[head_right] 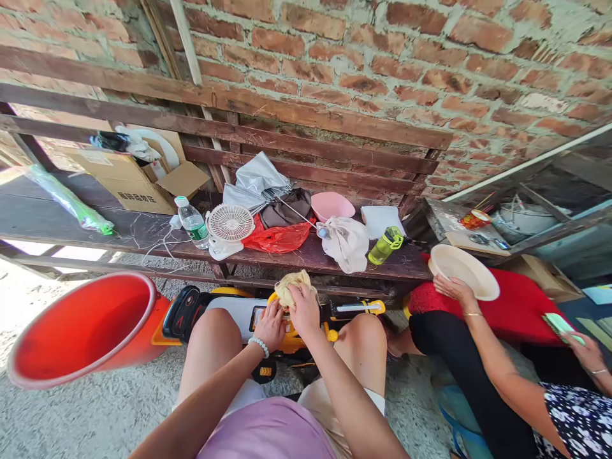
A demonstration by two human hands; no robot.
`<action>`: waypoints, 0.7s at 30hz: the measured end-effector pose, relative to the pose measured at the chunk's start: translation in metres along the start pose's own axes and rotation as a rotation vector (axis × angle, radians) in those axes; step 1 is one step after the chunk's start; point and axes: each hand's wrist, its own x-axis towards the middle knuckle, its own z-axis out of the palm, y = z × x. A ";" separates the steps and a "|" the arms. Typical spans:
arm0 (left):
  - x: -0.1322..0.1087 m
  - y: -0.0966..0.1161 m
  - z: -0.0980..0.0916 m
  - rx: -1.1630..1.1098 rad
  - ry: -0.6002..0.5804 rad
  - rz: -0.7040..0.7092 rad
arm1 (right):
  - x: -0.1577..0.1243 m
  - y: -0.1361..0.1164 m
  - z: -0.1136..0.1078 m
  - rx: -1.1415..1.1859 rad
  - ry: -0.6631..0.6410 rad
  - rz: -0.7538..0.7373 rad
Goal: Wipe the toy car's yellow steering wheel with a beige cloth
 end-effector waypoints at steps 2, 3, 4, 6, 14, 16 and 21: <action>-0.005 0.000 0.000 0.015 -0.024 -0.029 | 0.022 -0.012 0.002 -0.123 -0.107 -0.056; -0.007 0.000 -0.001 0.019 -0.039 -0.030 | 0.029 -0.016 0.005 -0.173 -0.164 -0.049; -0.009 -0.001 -0.002 0.021 -0.055 -0.025 | 0.034 -0.017 0.009 -0.212 -0.210 -0.023; -0.011 -0.003 -0.006 0.028 -0.091 -0.007 | 0.037 -0.013 0.016 -0.261 -0.254 0.060; -0.011 -0.004 -0.005 0.081 -0.127 -0.018 | -0.028 0.018 0.019 -0.330 -0.277 0.273; -0.017 -0.003 0.002 0.080 -0.112 -0.030 | -0.048 0.014 0.020 -0.335 -0.283 0.243; -0.036 -0.001 0.013 0.116 -0.150 -0.055 | -0.069 -0.004 0.023 -0.362 -0.310 0.220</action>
